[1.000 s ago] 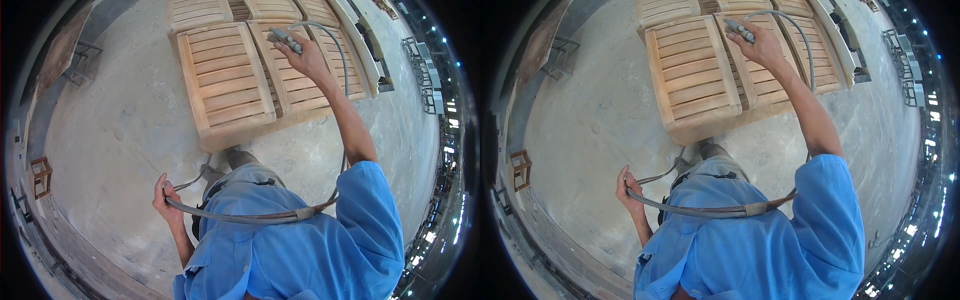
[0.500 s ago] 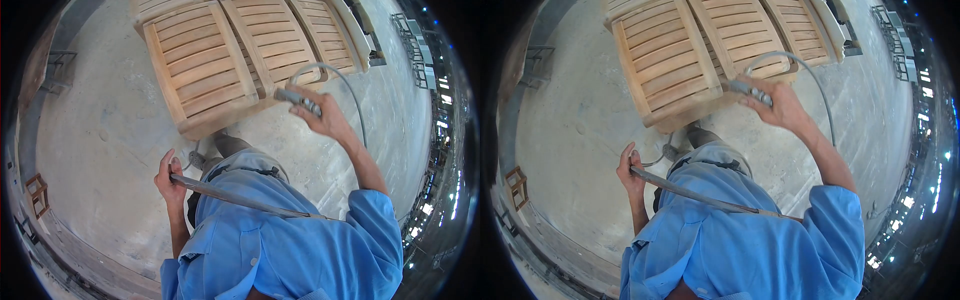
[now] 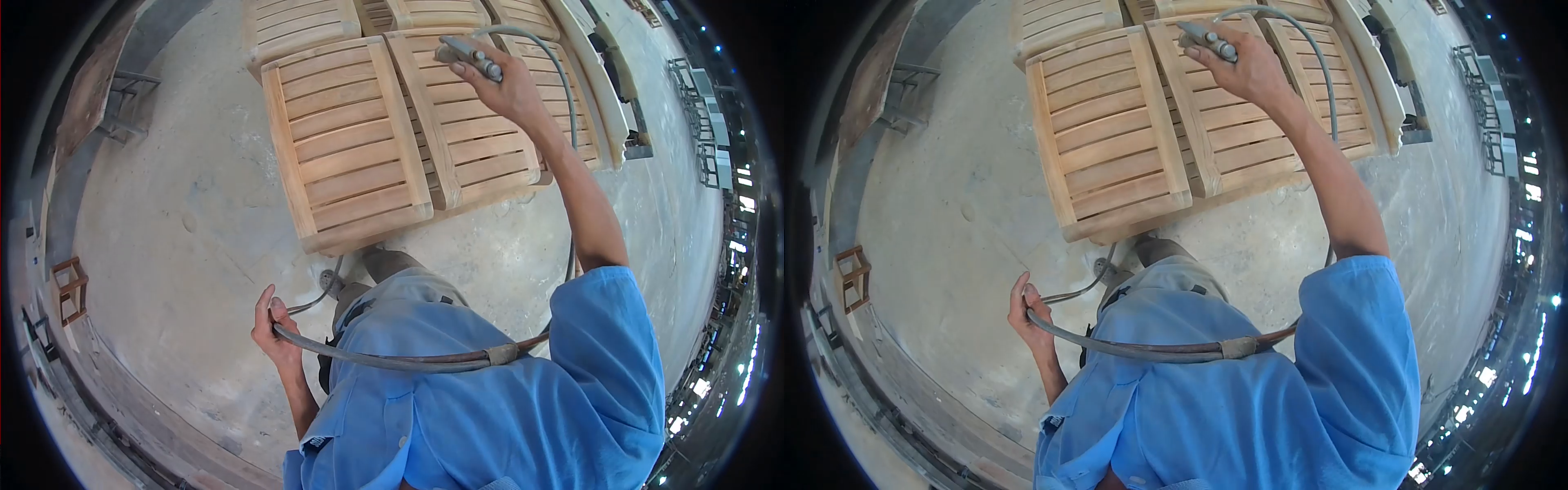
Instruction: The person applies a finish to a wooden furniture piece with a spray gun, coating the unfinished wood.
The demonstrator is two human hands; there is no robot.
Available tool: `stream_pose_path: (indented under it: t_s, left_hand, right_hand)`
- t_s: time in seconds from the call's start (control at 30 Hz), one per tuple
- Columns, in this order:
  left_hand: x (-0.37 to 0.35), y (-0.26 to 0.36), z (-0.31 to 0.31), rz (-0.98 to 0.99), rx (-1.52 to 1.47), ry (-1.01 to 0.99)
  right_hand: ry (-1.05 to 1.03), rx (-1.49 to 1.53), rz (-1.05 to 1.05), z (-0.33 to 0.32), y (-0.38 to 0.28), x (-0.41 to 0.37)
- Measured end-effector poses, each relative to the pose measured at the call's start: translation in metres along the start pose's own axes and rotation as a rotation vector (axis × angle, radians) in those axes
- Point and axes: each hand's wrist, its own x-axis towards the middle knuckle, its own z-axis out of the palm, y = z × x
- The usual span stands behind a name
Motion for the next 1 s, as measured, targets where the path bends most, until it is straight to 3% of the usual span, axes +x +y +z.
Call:
stream_pose_path:
  t_s: [0.17, 0.27, 0.3, 0.43, 0.67, 0.9, 1.0]
  left_hand:
    - [-0.001, 0.009, 0.011, 0.024, 0.007, -0.008]
    - [0.001, 0.014, 0.017, -0.062, -0.006, -0.093]
    - [0.003, 0.012, 0.019, -0.045, -0.023, -0.105]
    - [0.009, 0.010, 0.023, 0.046, 0.023, -0.160]
    - [0.002, 0.000, 0.008, 0.145, -0.045, -0.243]
    - [-0.006, -0.032, -0.061, 0.154, -0.111, -0.181]
    - [-0.003, -0.037, -0.111, 0.114, -0.154, -0.105]
  right_hand:
    - [-0.134, 0.011, 0.057, -0.004, 0.001, -0.021]
    - [-0.134, 0.136, 0.060, -0.005, -0.004, -0.063]
    - [-0.090, 0.188, -0.023, -0.001, -0.002, -0.078]
    - [-0.263, 0.148, 0.198, -0.014, -0.021, -0.136]
    - [-0.418, 0.046, 0.398, -0.021, -0.071, -0.231]
    - [-0.027, 0.113, 0.194, 0.001, -0.105, -0.256]
    - [-0.039, 0.227, 0.270, 0.009, -0.134, -0.237]
